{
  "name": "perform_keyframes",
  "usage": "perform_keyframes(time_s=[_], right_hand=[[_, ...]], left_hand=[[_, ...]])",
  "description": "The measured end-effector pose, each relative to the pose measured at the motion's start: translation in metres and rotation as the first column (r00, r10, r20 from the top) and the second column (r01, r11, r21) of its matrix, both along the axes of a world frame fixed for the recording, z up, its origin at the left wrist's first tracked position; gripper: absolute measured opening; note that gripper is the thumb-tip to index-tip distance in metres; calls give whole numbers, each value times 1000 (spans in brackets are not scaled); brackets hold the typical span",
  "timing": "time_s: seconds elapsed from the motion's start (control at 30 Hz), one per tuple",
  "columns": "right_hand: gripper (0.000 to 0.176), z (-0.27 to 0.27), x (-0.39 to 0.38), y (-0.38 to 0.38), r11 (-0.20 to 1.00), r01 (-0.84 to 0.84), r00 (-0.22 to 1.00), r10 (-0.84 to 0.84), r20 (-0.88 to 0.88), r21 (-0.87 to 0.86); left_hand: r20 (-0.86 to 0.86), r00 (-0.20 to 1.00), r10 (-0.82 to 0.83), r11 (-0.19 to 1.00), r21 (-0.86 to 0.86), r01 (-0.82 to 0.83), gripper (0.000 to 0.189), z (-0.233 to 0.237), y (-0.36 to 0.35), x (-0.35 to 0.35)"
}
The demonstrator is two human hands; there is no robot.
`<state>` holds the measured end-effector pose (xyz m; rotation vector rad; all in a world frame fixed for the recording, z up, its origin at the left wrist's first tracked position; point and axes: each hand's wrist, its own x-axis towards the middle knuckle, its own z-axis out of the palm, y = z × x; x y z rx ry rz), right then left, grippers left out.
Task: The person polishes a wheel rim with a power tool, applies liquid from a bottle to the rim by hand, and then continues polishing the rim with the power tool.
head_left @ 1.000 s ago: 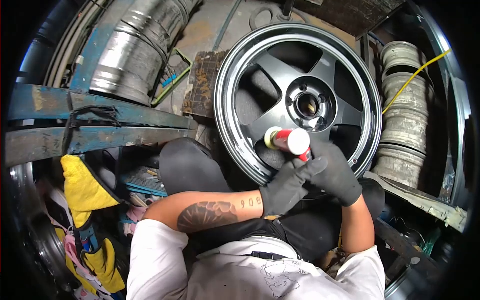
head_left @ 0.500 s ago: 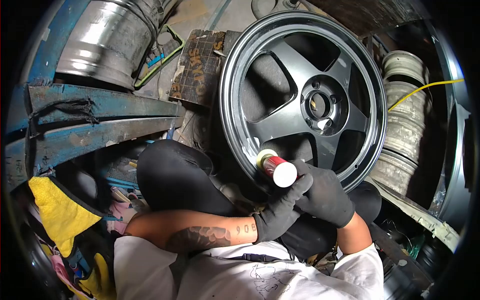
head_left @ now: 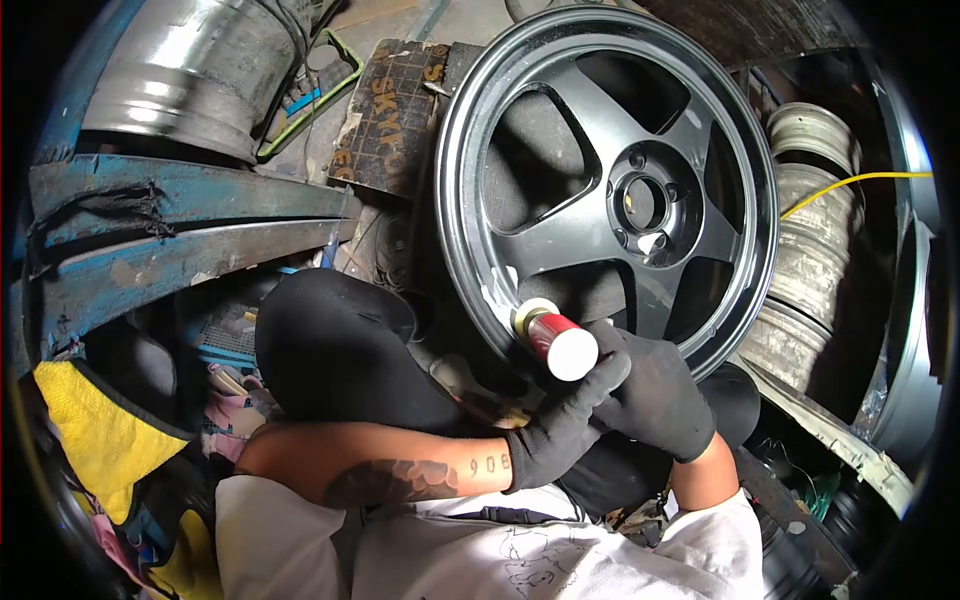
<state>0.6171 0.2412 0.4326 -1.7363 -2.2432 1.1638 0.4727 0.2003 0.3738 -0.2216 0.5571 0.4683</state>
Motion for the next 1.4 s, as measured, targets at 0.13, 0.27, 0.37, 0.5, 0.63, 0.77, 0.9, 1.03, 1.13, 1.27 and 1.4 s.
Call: perform_keyframes(time_s=[0.13, 0.27, 0.37, 0.5, 0.63, 0.77, 0.9, 1.03, 1.13, 1.27, 1.4], right_hand=[[41, 3, 0, -1, 1000, -5, 1000, 5, 7, -17], [42, 4, 5, -1, 999, -34, 999, 34, 11, -30], [42, 7, 10, -3, 998, -49, 998, 51, 27, -50], [41, 5, 15, -2, 996, -64, 998, 65, 14, -67], [39, 2, 12, -1, 998, -41, 999, 41, 14, -46], [38, -6, 0, 5, 1000, 19, 1000, -19, 10, 4], [41, -1, -8, 12, 1000, 12, 1000, -13, 27, 29], [42, 0, -10, 17, 1000, -5, 1000, 5, 23, 7], [42, -3, -19, 21, 997, 35, 999, -38, 40, 67], [41, 9, -24, 29, 1000, -24, 993, 24, 113, 4], [40, 7, -34, 32, 998, 5, 992, -13, 122, 61]], left_hand=[[29, 1000, 8, 999, 40, -10, 81, 3, 3, 0], [-10, 999, -33, 999, 26, 33, 81, 13, 5, 0], [35, 996, -84, 996, 36, 83, 81, 11, 5, 1], [76, 991, -109, 994, 29, 107, 80, 9, 2, 3], [51, 998, -36, 999, 33, 34, 77, 7, 3, 3], [-14, 996, 86, 992, 90, -85, 75, 5, 11, 1], [10, 993, 116, 990, 84, -117, 74, 2, 17, -3], [16, 989, 148, 989, 19, -148, 72, 3, 17, -3], [-27, 987, 159, 985, 70, -157, 70, 0, 22, -3], [-4, 982, 190, 978, 87, -189, 68, 7, 23, -5], [-23, 957, 290, 957, 36, -289, 65, 6, 27, -7]])
